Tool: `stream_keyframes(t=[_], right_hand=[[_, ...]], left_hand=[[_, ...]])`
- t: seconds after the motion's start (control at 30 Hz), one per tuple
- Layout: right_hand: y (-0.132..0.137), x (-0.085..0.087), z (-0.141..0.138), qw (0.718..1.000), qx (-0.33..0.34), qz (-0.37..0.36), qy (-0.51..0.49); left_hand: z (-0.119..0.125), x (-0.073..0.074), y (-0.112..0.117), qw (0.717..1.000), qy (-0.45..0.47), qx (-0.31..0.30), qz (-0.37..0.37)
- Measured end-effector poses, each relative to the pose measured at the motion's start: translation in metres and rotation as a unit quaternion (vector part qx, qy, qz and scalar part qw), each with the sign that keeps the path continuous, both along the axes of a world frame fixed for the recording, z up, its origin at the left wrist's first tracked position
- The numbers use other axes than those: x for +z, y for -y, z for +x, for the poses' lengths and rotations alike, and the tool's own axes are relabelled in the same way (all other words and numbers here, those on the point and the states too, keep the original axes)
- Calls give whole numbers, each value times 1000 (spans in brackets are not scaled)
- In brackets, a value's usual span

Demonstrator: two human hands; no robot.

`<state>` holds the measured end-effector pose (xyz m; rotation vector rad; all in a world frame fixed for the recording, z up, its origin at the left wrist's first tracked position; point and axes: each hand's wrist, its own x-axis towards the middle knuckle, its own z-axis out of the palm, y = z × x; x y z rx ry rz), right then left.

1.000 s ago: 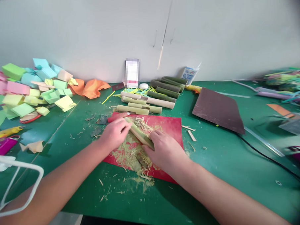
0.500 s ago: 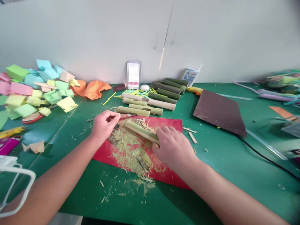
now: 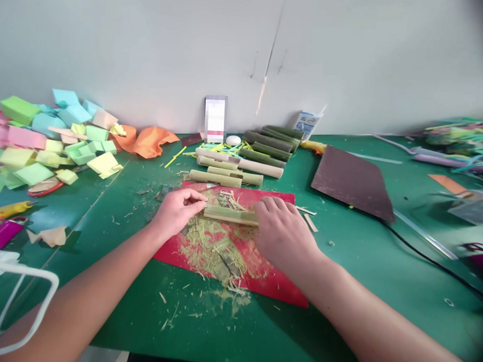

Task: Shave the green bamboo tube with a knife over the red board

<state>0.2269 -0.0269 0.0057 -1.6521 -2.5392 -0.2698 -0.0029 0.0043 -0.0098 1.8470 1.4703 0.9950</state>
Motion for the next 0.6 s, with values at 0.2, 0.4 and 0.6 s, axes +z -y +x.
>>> stream_keyframes(t=[0.2,0.4,0.6], right_hand=[[-2,-8,-14,985,95,-35,-140],[-10,-9,-23,979,115,-54,-159],[-17,-7,-14,977,120,-57,-168]], left_hand=[[0,-1,1,999,-35,-32,6],[5,0,7,995,-23,-85,40],[6,1,11,992,-53,-105,53]])
